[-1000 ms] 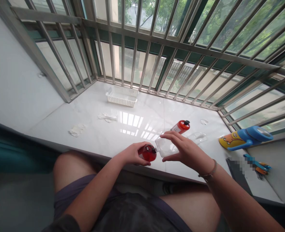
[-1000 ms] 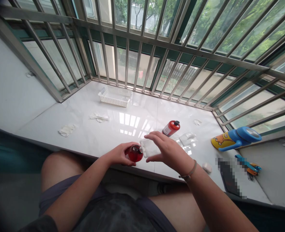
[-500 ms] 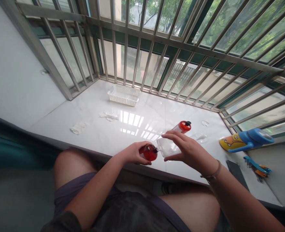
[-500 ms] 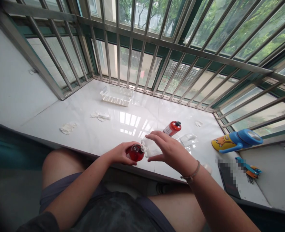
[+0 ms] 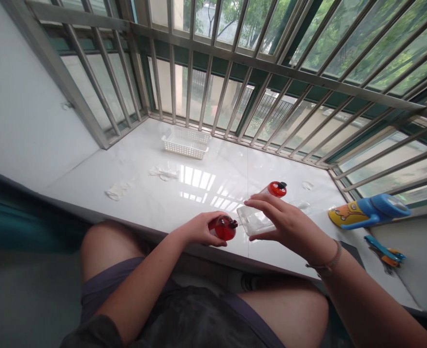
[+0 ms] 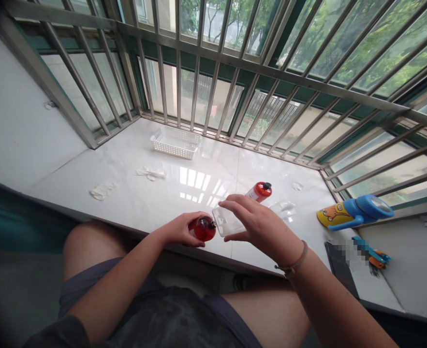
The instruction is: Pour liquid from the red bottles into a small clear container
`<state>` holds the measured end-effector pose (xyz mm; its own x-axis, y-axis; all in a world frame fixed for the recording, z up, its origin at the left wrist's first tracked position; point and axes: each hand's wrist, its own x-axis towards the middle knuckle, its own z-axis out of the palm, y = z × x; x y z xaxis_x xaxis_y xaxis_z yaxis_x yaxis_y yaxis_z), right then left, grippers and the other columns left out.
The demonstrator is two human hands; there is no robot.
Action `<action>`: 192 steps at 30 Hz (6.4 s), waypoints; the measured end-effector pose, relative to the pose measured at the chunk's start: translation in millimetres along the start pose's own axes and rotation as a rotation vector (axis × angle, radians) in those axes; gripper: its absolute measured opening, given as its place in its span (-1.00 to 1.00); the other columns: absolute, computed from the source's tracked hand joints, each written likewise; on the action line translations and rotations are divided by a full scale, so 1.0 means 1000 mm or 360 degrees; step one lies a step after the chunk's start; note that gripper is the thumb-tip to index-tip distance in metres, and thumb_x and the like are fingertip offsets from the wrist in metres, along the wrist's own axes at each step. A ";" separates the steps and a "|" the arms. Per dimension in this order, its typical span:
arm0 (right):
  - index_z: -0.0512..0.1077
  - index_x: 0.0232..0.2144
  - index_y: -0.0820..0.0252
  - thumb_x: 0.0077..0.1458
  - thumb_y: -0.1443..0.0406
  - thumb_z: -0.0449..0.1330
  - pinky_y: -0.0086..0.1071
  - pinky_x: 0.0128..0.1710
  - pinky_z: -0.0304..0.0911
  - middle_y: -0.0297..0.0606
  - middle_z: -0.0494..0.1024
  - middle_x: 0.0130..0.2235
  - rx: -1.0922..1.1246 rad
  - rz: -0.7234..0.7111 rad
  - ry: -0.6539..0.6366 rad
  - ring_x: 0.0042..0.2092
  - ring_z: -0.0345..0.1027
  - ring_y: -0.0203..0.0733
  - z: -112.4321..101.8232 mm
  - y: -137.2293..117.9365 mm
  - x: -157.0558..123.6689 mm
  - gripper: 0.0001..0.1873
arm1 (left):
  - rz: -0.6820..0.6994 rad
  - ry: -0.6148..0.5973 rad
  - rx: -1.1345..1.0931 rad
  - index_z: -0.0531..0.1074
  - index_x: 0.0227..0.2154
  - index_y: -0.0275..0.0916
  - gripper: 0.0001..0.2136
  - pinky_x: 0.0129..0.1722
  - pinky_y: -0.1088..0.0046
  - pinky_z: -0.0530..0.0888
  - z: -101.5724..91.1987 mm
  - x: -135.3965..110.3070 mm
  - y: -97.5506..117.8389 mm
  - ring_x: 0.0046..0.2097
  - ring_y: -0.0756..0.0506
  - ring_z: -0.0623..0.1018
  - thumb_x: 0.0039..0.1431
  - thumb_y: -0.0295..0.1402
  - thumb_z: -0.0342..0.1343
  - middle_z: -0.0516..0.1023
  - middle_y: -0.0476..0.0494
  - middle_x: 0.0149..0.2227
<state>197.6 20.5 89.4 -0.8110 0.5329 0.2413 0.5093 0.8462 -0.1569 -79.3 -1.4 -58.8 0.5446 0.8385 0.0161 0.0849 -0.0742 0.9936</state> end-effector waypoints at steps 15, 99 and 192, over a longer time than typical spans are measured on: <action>0.33 0.33 -0.03 0.20 0.13 0.47 -0.09 0.08 0.56 -0.04 0.56 0.18 -0.0068 -0.0038 0.0001 0.12 0.57 0.13 -0.008 -0.002 0.004 -0.28 | 0.0012 0.0017 0.0006 0.55 0.15 -0.13 -0.32 0.05 0.25 0.56 0.000 -0.001 0.002 0.06 -0.29 0.65 -0.10 -0.28 0.57 0.67 -0.18 0.05; 0.50 0.16 0.18 0.38 0.12 0.14 0.07 0.02 0.42 0.03 0.62 0.04 -0.0237 0.1746 0.0660 0.03 0.47 0.23 0.169 0.054 -0.158 -0.58 | -0.0027 0.0726 0.0373 0.41 0.21 -0.13 -0.35 0.28 0.05 0.53 0.030 0.028 0.005 0.19 -0.28 0.63 0.06 -0.19 0.47 0.59 -0.26 0.21; 0.40 -0.04 0.05 0.28 0.37 0.28 -0.09 -0.04 0.49 -0.21 0.56 -0.13 0.0686 0.1048 0.1124 -0.06 0.45 0.00 0.133 -0.073 0.001 -0.76 | 0.0144 0.0769 0.0346 0.43 0.16 -0.14 -0.35 0.15 0.10 0.63 0.048 0.021 -0.013 0.10 -0.29 0.69 0.00 -0.26 0.51 0.65 -0.25 0.11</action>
<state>121.8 -41.6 -26.4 0.0100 0.8850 0.4654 0.5300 0.3900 -0.7530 -29.3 -8.4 -76.9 0.1162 0.9727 0.2009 0.2543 -0.2247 0.9407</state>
